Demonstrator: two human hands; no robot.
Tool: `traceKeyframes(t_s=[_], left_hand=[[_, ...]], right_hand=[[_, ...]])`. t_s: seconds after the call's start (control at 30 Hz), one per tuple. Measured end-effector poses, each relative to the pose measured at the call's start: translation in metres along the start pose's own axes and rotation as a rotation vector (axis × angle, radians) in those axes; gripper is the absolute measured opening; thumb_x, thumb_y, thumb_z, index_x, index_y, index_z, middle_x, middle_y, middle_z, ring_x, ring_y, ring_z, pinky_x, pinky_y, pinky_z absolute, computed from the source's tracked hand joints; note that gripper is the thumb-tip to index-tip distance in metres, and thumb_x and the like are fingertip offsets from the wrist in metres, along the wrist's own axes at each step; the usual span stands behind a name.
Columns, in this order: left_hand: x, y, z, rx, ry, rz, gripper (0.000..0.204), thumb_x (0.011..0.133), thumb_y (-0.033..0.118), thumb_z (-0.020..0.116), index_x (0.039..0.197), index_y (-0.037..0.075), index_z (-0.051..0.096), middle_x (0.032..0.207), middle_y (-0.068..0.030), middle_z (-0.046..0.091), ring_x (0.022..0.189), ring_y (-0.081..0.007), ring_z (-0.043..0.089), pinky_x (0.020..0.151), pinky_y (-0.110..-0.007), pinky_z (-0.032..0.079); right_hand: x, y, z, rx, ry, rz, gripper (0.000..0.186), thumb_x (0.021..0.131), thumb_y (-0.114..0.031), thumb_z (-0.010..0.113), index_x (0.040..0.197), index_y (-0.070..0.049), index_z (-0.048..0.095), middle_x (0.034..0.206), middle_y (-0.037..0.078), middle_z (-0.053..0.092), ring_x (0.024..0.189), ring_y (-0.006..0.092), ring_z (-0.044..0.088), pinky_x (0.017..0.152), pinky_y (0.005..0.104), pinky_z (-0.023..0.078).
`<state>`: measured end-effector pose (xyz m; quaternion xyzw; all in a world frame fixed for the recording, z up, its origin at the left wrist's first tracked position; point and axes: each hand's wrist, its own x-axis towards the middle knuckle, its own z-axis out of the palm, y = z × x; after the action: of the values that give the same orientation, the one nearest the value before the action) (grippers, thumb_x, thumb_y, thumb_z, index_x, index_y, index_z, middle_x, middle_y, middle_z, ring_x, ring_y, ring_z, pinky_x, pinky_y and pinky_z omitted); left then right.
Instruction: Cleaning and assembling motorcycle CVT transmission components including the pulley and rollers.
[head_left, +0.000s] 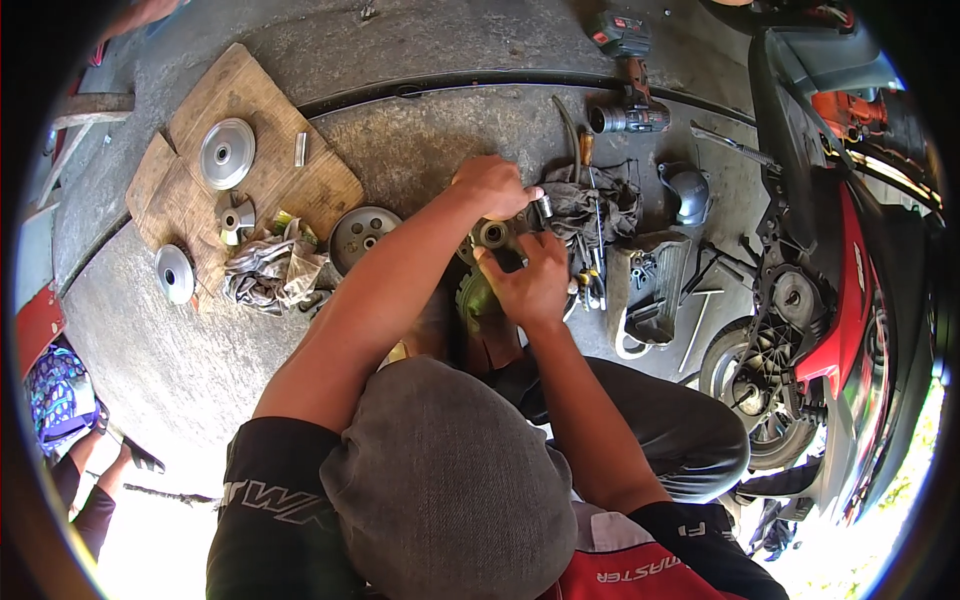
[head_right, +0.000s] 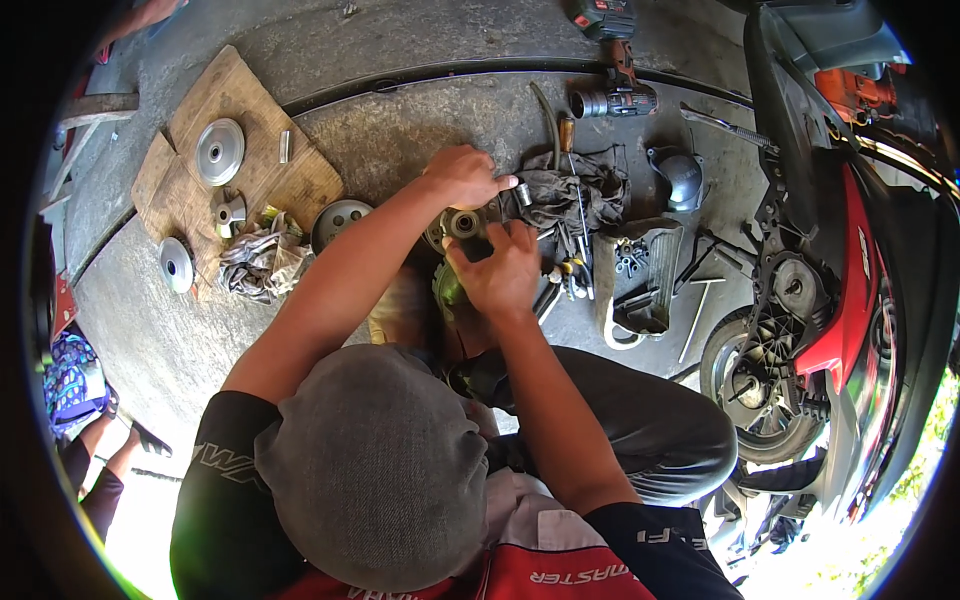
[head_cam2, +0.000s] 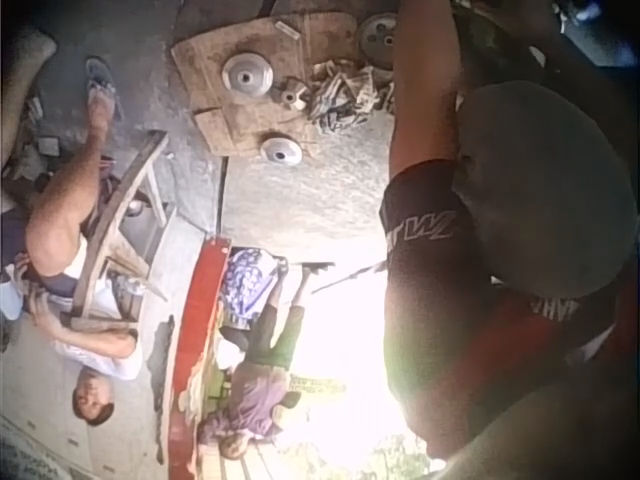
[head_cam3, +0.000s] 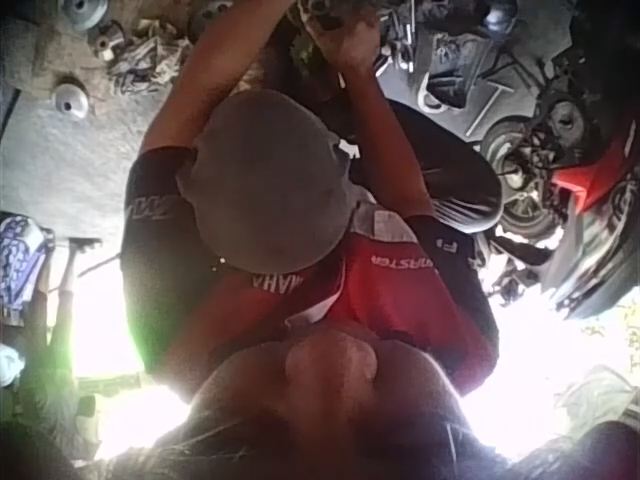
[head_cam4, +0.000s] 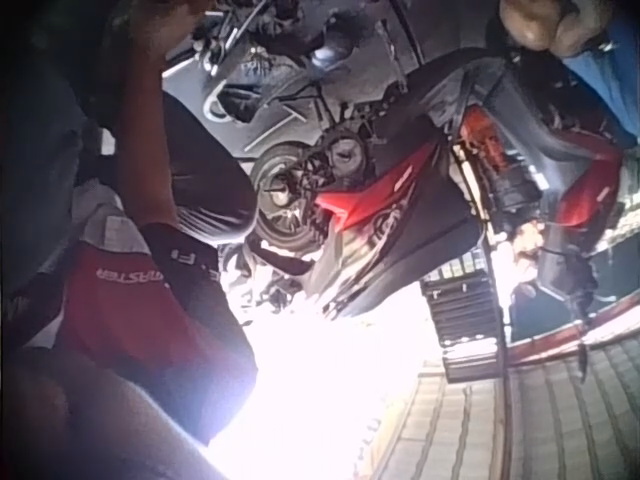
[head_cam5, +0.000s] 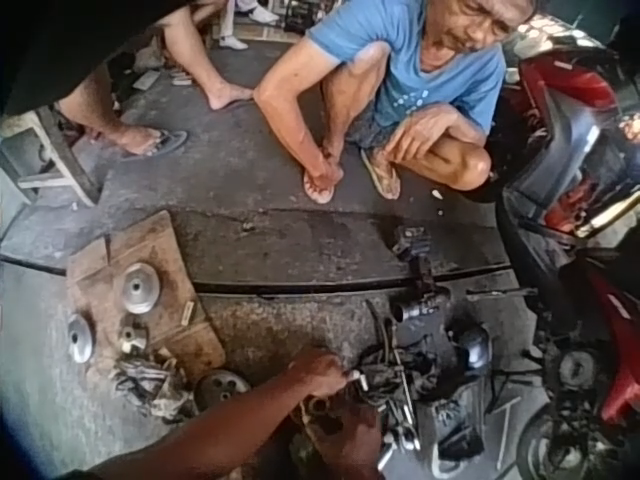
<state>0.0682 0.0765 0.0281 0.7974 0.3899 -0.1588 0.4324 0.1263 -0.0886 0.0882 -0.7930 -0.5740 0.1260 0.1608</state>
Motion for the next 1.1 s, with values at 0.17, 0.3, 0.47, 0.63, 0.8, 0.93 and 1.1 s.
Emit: traceKeyframes(t_s=[0.17, 0.3, 0.47, 0.63, 0.8, 0.93, 1.1], left_hand=[[-0.003, -0.002, -0.002, -0.025, -0.024, -0.02, 0.067, 0.101, 0.062, 0.053, 0.114, 0.001, 0.077, 0.114, -0.0216, 0.075, 0.112, -0.0387, 0.071, 0.096, -0.047, 0.057], [0.001, -0.001, 0.003, -0.004, 0.023, -0.003, 0.068, 0.099, 0.067, 0.052, 0.106, 0.006, 0.08, 0.11, -0.0206, 0.076, 0.11, -0.038, 0.071, 0.095, -0.048, 0.056], [0.003, -0.004, 0.005, -0.012, 0.052, 0.01, 0.067, 0.099, 0.066, 0.053, 0.107, 0.005, 0.08, 0.11, -0.021, 0.076, 0.11, -0.038, 0.071, 0.095, -0.047, 0.056], [0.005, -0.005, 0.008, -0.009, 0.067, 0.011, 0.067, 0.099, 0.066, 0.053, 0.107, 0.005, 0.08, 0.11, -0.0208, 0.076, 0.109, -0.0385, 0.071, 0.094, -0.047, 0.056], [0.004, -0.002, 0.008, -0.019, 0.032, 0.006, 0.067, 0.099, 0.066, 0.052, 0.107, 0.005, 0.08, 0.109, -0.0209, 0.076, 0.108, -0.0391, 0.072, 0.094, -0.047, 0.056], [0.005, -0.005, 0.009, -0.048, 0.068, 0.012, 0.068, 0.099, 0.066, 0.053, 0.107, 0.004, 0.079, 0.109, -0.0216, 0.076, 0.108, -0.0399, 0.071, 0.093, -0.049, 0.056], [-0.009, -0.002, 0.005, -0.056, 0.126, 0.01, 0.07, 0.1, 0.067, 0.049, 0.105, 0.004, 0.079, 0.109, -0.0219, 0.075, 0.109, -0.0405, 0.071, 0.095, -0.05, 0.056]], right_hand=[[0.004, -0.005, -0.001, 0.118, 0.035, -0.007, 0.043, 0.071, -0.039, 0.09, 0.092, -0.005, 0.073, 0.097, 0.015, 0.065, 0.098, 0.0368, 0.061, 0.087, 0.0493, 0.051], [0.005, 0.004, -0.001, 0.054, -0.12, 0.041, 0.045, 0.071, -0.038, 0.089, 0.095, -0.005, 0.071, 0.098, 0.015, 0.067, 0.098, 0.0371, 0.062, 0.087, 0.049, 0.051], [0.012, -0.003, -0.01, -0.038, -0.278, 0.158, 0.047, 0.071, -0.039, 0.089, 0.097, -0.005, 0.069, 0.095, 0.014, 0.068, 0.098, 0.0369, 0.063, 0.088, 0.0484, 0.052], [0.01, -0.01, -0.005, -0.088, -0.209, 0.052, 0.049, 0.072, -0.036, 0.09, 0.099, -0.004, 0.067, 0.102, 0.017, 0.069, 0.097, 0.0383, 0.065, 0.088, 0.0494, 0.052], [0.011, -0.002, 0.013, -0.074, -0.049, 0.011, 0.045, 0.075, -0.039, 0.088, 0.093, -0.004, 0.068, 0.095, 0.018, 0.07, 0.098, 0.0405, 0.066, 0.089, 0.0515, 0.053], [0.024, -0.01, 0.011, -0.185, -0.193, 0.197, 0.054, 0.082, -0.053, 0.079, 0.092, -0.001, 0.069, 0.09, 0.022, 0.073, 0.093, 0.044, 0.07, 0.086, 0.0557, 0.054], [0.025, -0.009, 0.015, -0.234, -0.336, 0.325, 0.063, 0.089, -0.063, 0.067, 0.104, -0.002, 0.07, 0.098, 0.024, 0.074, 0.1, 0.0427, 0.071, 0.092, 0.0573, 0.051]])
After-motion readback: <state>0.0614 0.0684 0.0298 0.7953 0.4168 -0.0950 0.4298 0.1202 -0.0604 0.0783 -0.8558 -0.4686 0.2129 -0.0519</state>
